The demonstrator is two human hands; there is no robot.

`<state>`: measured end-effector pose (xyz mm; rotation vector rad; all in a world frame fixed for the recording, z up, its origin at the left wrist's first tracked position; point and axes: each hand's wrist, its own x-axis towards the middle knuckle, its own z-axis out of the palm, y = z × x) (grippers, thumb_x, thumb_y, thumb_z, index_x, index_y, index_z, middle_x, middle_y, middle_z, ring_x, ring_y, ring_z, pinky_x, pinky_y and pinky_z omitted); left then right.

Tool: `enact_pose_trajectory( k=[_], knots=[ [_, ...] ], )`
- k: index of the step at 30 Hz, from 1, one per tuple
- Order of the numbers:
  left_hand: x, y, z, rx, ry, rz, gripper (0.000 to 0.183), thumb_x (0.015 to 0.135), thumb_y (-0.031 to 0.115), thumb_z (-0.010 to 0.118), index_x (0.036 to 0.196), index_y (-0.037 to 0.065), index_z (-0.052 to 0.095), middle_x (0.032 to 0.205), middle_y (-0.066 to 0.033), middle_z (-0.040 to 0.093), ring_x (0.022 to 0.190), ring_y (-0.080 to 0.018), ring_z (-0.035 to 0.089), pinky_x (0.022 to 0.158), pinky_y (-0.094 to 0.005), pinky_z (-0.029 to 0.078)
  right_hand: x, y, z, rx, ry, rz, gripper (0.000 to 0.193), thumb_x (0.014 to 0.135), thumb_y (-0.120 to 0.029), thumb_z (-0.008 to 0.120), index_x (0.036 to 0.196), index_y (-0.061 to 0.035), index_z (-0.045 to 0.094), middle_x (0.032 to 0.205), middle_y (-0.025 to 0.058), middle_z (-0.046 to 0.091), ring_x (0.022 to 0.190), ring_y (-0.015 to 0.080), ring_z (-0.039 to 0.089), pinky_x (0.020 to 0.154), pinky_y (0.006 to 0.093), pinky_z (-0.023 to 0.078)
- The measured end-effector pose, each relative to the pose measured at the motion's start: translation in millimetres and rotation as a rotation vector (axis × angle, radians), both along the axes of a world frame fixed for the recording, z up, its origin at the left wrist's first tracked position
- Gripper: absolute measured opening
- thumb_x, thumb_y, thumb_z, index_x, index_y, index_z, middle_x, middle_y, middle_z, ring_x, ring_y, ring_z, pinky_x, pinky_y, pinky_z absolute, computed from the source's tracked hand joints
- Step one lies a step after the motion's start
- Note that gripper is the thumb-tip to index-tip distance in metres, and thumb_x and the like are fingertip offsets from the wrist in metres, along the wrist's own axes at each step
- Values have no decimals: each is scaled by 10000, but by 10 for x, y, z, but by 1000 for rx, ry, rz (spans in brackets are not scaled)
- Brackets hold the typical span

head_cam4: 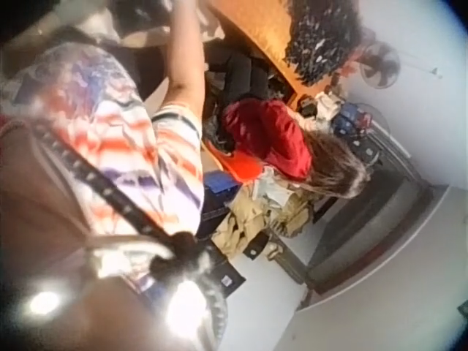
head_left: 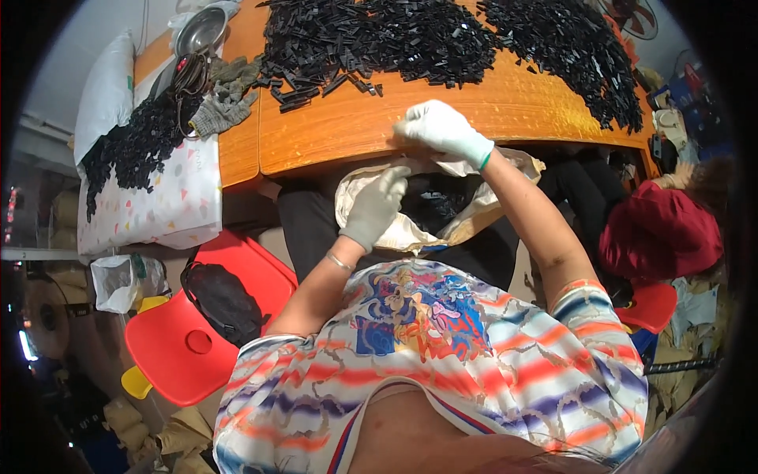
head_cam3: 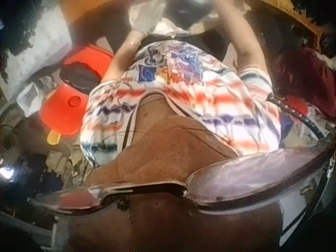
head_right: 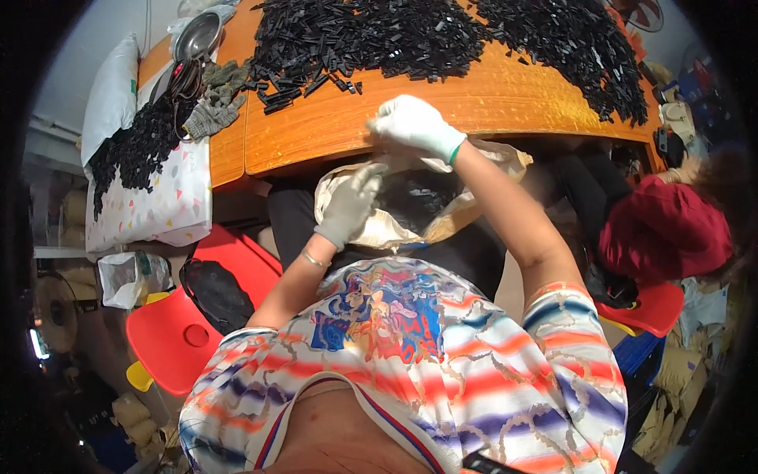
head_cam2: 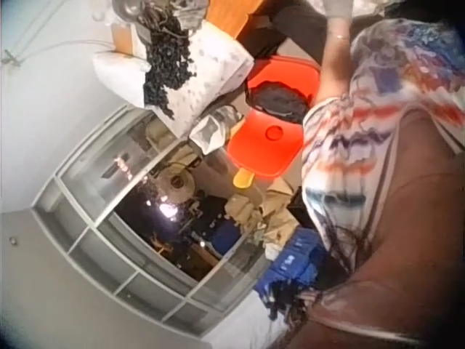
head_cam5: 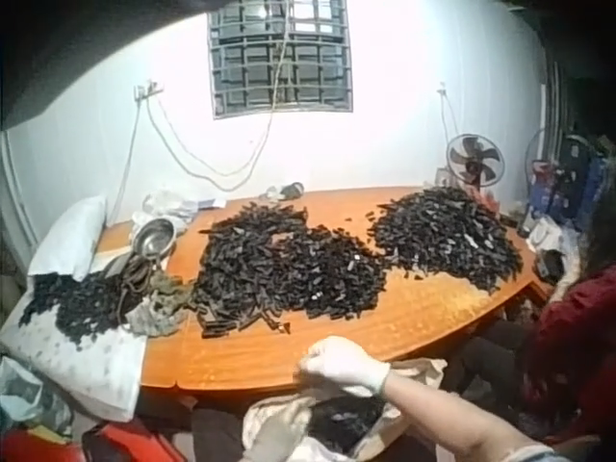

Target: Inspecting and sorting small black plastic components from a table into a bag.

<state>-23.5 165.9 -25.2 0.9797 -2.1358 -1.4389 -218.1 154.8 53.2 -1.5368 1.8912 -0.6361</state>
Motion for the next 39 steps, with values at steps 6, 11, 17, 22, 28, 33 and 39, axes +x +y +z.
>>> enact_pose_trajectory(
  k=[6,11,17,22,28,33,39],
  knots=[
    [12,-292,318,-554,-1,192,267,892,195,532,1144,136,595,1035,-113,645,877,-321,631,767,-414,501,-132,-702,-348,-314,277,-211,244,832,-296,605,937,-99,706,829,131,689,780,283,664,716,367,504],
    [-131,-1374,403,-790,-290,375,274,891,248,538,1123,108,581,970,-132,649,870,-339,634,771,-454,501,-28,-1027,-352,-151,379,-102,246,799,-294,635,942,-108,708,880,147,682,836,314,655,747,392,507],
    [-420,-1795,418,-751,-596,343,260,877,260,574,1051,69,609,971,-162,665,916,-337,643,765,-451,503,-41,-997,-370,-224,312,-65,139,749,-87,536,827,-53,646,908,201,658,887,369,633,785,421,494],
    [-484,-1873,449,-845,-655,305,182,871,235,564,894,67,629,913,-147,669,858,-328,663,701,-448,523,-272,-876,-434,-309,82,-15,184,740,-112,630,886,-27,702,852,185,684,790,295,674,711,353,512],
    [-416,-1496,606,-1127,-514,235,162,779,225,671,881,118,605,927,-92,593,886,-274,607,713,-419,513,-48,-701,-185,-477,-182,-197,234,781,-218,658,936,-45,687,855,139,684,792,243,664,727,338,510],
    [-238,-1260,776,-557,26,111,162,833,84,634,981,39,584,924,-129,667,766,-240,662,662,-309,508,171,-578,42,-571,-232,-241,205,805,-112,678,992,-30,661,893,70,689,765,114,622,708,269,505],
    [-247,-1062,781,198,619,198,247,888,115,653,1090,-8,583,932,1,613,798,-44,553,686,-190,462,347,-370,-12,-542,-503,-265,179,796,-101,684,942,-7,639,821,60,674,708,101,604,656,255,498]
  ],
)
